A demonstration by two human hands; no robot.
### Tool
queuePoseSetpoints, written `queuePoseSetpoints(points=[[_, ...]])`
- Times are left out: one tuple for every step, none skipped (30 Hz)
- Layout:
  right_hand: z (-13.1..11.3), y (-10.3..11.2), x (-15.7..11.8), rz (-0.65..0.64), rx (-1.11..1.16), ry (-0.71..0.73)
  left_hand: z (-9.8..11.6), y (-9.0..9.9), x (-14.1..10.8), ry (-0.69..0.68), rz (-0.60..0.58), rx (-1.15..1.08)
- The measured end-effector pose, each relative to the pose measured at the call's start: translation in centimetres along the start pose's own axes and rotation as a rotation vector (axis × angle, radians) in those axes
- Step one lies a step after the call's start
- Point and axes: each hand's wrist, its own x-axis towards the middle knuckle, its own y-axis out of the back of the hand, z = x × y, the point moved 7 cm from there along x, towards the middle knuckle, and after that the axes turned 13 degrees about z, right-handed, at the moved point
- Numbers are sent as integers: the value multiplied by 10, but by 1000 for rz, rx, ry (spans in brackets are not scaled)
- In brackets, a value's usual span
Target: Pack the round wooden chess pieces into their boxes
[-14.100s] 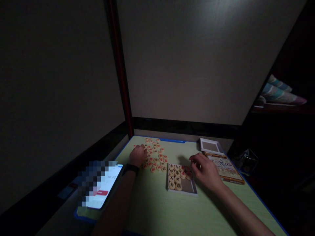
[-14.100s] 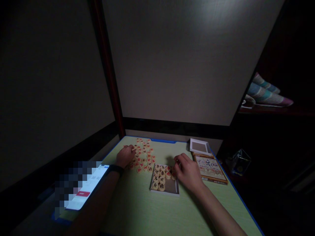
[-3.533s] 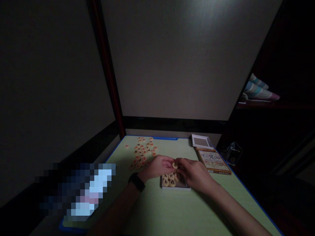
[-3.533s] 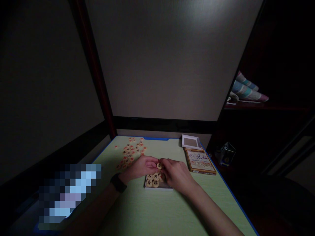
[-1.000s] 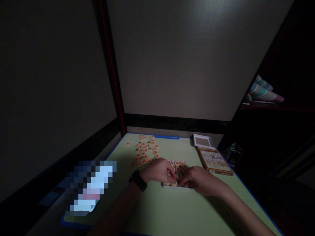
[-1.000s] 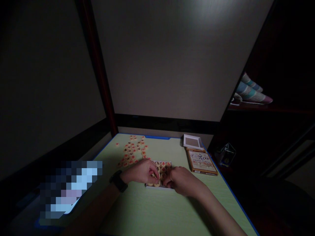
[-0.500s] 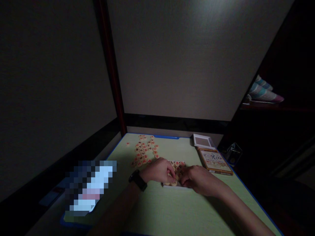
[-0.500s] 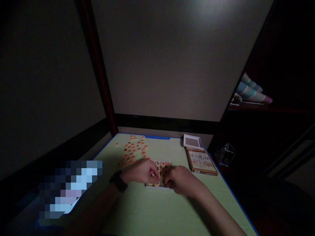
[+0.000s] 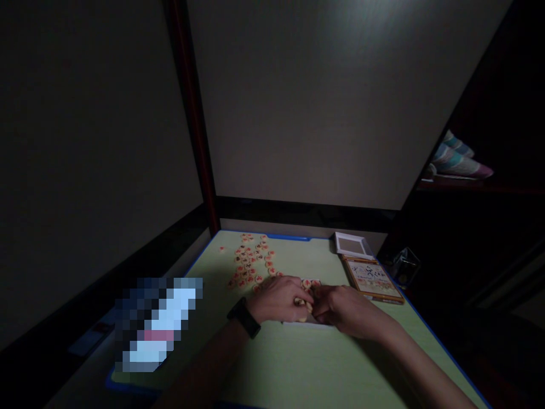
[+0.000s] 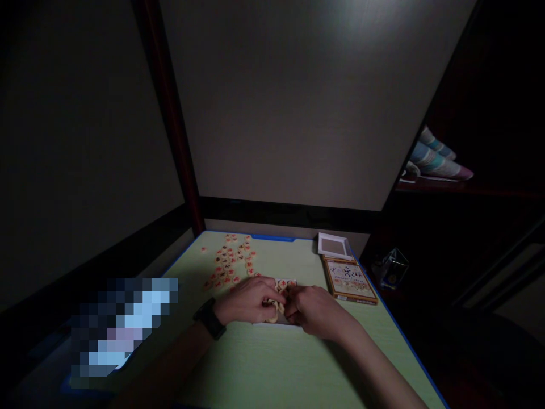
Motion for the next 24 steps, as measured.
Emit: queuePoseSetpoints(points=[[0, 0, 0, -1, -6, -1, 0, 0, 0, 8, -2, 0], [0, 1, 0, -1, -9, -3, -1, -1, 0, 15, -6, -1], [0, 1, 0, 1, -9, -4, -2, -1, 0, 22, -5, -5], [0, 2, 0, 3, -6, -5, -2, 0, 0, 27, 0, -10], [0, 2, 0, 7, -2, -11, -3, 0, 1, 27, 8, -15], [0, 3, 0, 13, 3, -20, -3, 0, 1, 25, 14, -19], [1, 3, 1, 19, 7, -30, -3, 0, 1, 20, 18, -23], [1, 3, 1, 23, 10, -39, -3, 0, 1, 16, 21, -25], [2, 3, 1, 26, 11, -47, -3, 0, 1, 14, 22, -25], [2, 3, 1, 28, 11, -54, -4, 0, 0, 16, 23, -23], [2, 3, 1, 29, 11, -56, -4, 0, 0, 21, 25, -18], [2, 3, 1, 30, 13, -55, -4, 0, 0, 27, 27, -13], [2, 3, 1, 30, 16, -52, -5, -1, 0, 31, 30, -8], [2, 3, 1, 32, 21, -48, -5, -1, -1, 34, 33, -3], [1, 4, 1, 35, 26, -44, -4, -1, -1, 33, 34, 0], [1, 4, 2, 39, 28, -41, -4, -1, -1, 31, 35, 4], [2, 4, 2, 43, 29, -37, -4, -1, -1, 28, 35, 8], [2, 4, 2, 47, 26, -31, -4, -1, -1, 27, 36, 14], [2, 3, 2, 47, 25, -24, -4, -1, -1, 27, 36, 22], [2, 3, 1, 45, 24, -19, -4, -1, -1, 27, 35, 30], [3, 2, 1, 43, 26, -15, -5, -1, -1, 26, 35, 37], [3, 2, 1, 40, 29, -11, -5, -1, -1, 24, 37, 44], [3, 2, 0, 37, 32, -7, -4, -1, -1, 21, 42, 52], [3, 1, 0, 37, 33, -5, -4, -1, -1, 16, 48, 58]])
